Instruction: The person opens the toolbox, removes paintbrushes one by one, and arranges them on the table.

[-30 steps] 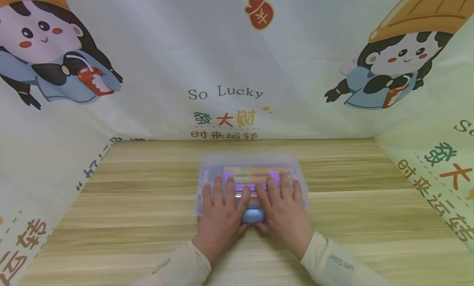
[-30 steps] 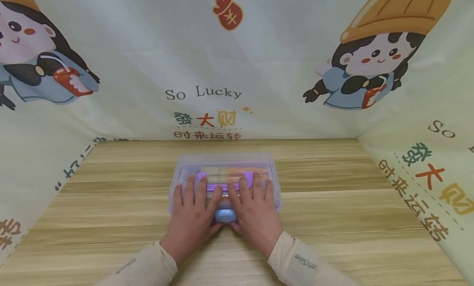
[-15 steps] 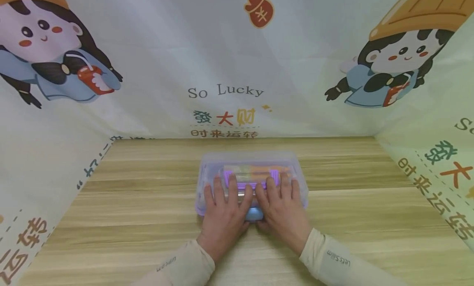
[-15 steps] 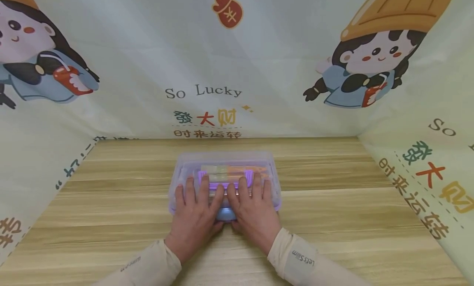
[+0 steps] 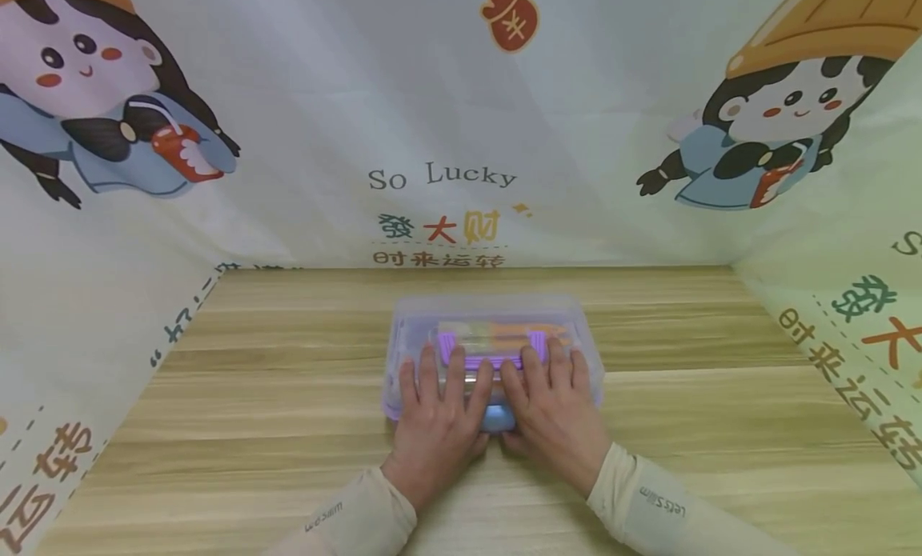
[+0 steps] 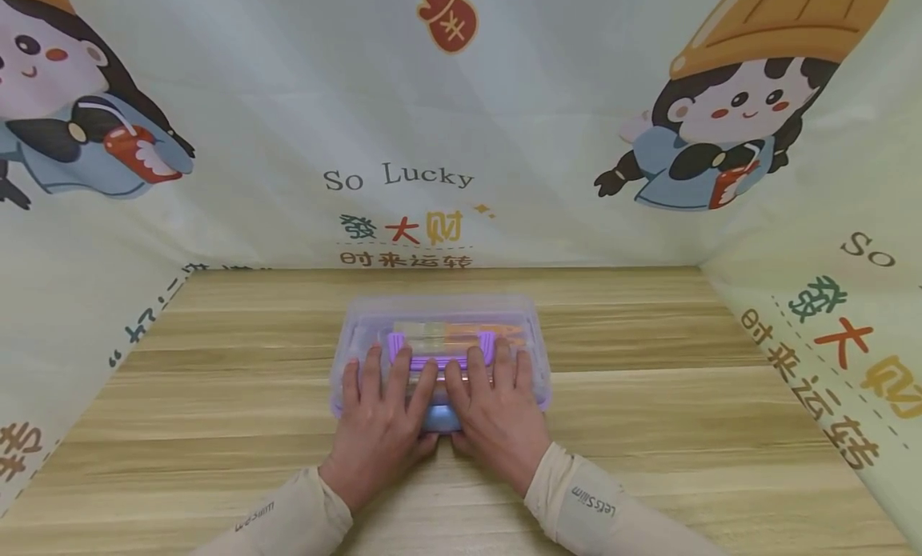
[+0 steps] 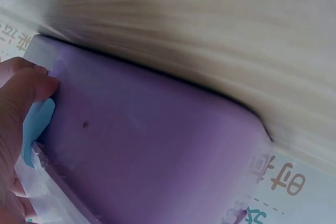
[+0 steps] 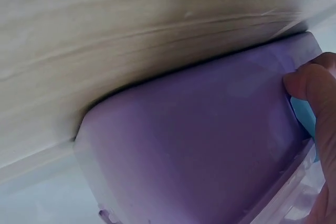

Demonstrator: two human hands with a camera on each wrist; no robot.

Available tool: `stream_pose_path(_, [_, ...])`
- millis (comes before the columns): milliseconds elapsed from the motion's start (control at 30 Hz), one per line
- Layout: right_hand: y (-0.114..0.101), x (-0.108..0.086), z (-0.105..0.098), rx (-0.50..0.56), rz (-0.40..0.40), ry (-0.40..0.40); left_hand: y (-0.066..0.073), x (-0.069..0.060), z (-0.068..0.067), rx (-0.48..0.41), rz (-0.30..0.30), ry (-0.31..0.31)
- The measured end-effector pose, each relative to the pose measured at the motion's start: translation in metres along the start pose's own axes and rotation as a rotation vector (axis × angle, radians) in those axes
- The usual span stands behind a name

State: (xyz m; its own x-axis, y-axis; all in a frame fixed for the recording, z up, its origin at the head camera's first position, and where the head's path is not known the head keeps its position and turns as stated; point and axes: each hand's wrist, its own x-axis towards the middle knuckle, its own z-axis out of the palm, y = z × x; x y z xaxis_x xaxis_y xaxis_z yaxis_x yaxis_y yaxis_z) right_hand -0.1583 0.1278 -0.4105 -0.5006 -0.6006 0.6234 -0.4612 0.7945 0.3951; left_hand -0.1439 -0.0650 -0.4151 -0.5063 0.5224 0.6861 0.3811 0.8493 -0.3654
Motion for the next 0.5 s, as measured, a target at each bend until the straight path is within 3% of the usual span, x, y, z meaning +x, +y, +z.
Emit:
stream_pose_path(233, [0.001, 0.003, -0.006, 0.02, 0.001, -0.026, -0.003, 0.003, -0.004, -0.034, 0.013, 0.015])
stream_pose_path(500, [0.003, 0.006, -0.014, 0.084, 0.006, -0.139, -0.005, 0.004, -0.009, -0.124, 0.014, -0.018])
